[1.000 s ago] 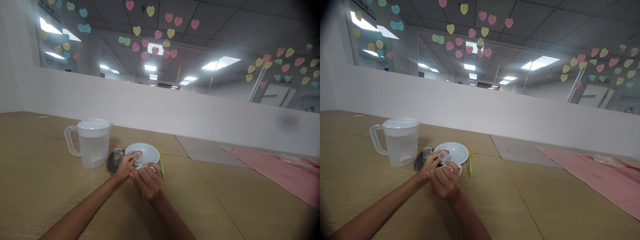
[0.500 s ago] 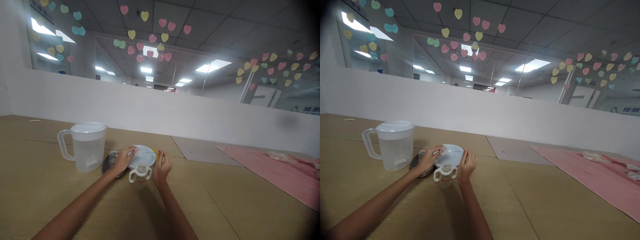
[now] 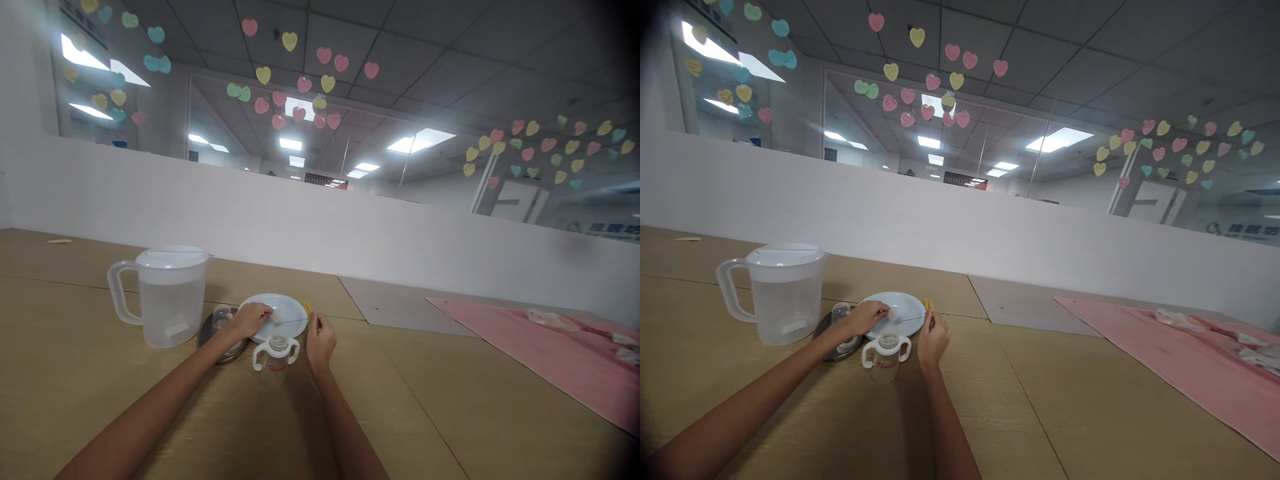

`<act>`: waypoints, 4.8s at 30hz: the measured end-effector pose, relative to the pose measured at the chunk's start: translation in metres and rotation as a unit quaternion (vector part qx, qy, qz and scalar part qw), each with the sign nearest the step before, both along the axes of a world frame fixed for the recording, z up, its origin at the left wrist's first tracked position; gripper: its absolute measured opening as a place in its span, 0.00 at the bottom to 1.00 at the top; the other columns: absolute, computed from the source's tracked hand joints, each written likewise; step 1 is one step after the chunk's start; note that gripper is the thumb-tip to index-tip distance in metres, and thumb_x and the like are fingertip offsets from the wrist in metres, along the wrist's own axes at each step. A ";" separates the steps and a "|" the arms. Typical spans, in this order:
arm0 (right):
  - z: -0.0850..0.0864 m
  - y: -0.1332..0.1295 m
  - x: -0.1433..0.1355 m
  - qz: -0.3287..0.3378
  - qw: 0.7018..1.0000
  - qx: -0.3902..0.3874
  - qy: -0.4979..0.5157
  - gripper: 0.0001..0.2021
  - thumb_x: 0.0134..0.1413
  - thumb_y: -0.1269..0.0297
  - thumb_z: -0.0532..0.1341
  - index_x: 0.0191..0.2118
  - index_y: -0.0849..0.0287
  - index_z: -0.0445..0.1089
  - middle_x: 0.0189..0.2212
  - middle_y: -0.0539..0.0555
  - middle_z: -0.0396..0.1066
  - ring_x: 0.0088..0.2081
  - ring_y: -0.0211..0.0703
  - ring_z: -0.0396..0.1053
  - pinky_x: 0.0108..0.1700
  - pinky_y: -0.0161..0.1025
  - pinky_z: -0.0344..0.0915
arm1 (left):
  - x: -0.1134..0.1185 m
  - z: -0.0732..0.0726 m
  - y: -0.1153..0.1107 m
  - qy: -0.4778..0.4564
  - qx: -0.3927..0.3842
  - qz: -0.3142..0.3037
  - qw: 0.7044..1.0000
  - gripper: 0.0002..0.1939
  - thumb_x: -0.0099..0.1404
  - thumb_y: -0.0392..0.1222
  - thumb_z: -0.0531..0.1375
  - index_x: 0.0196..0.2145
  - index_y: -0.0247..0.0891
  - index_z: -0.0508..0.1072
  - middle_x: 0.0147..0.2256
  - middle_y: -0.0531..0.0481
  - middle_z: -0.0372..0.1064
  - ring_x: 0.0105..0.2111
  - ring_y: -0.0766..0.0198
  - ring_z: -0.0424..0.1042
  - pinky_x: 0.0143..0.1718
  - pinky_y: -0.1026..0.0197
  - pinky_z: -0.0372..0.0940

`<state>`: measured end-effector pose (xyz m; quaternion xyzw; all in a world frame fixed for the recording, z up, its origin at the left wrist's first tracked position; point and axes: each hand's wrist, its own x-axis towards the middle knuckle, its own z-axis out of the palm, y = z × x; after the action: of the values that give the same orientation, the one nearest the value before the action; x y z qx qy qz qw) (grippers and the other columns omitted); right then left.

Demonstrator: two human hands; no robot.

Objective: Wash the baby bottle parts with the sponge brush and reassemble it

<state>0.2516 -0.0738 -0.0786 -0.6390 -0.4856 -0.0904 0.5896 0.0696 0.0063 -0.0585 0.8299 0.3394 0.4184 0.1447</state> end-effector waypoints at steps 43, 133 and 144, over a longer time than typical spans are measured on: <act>-0.014 0.007 -0.003 0.034 0.998 -0.048 -0.015 0.18 0.54 0.55 0.51 0.31 0.61 0.73 0.30 0.56 0.74 0.30 0.43 0.68 0.35 0.36 0.60 | -0.045 -0.016 -0.055 -0.060 0.019 0.072 0.995 0.14 0.64 0.43 0.50 0.40 0.38 0.72 0.42 0.46 0.71 0.44 0.56 0.67 0.48 0.53 0.60; 0.004 -0.027 -0.055 0.213 0.912 0.218 -0.275 0.13 0.51 0.68 0.57 0.44 0.57 0.60 0.36 0.56 0.71 0.41 0.48 0.71 0.53 0.57 0.60 | -0.016 -0.041 -0.093 -0.125 -0.029 -0.002 0.992 0.33 0.55 0.40 0.59 0.57 0.35 0.56 0.47 0.42 0.67 0.49 0.54 0.65 0.54 0.49 0.57; -0.004 -0.027 -0.050 0.238 0.937 0.181 -0.181 0.10 0.48 0.66 0.57 0.38 0.57 0.57 0.39 0.58 0.68 0.41 0.47 0.69 0.41 0.45 0.68 | -0.018 -0.047 -0.092 -0.067 -0.030 -0.008 0.997 0.31 0.60 0.52 0.59 0.57 0.39 0.58 0.49 0.40 0.66 0.51 0.49 0.62 0.54 0.44 0.53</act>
<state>0.2014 -0.1013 -0.0825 -0.3596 -0.6974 -0.1477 0.6021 0.0516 -0.0859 -0.1051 0.7982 0.3349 0.4610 0.1955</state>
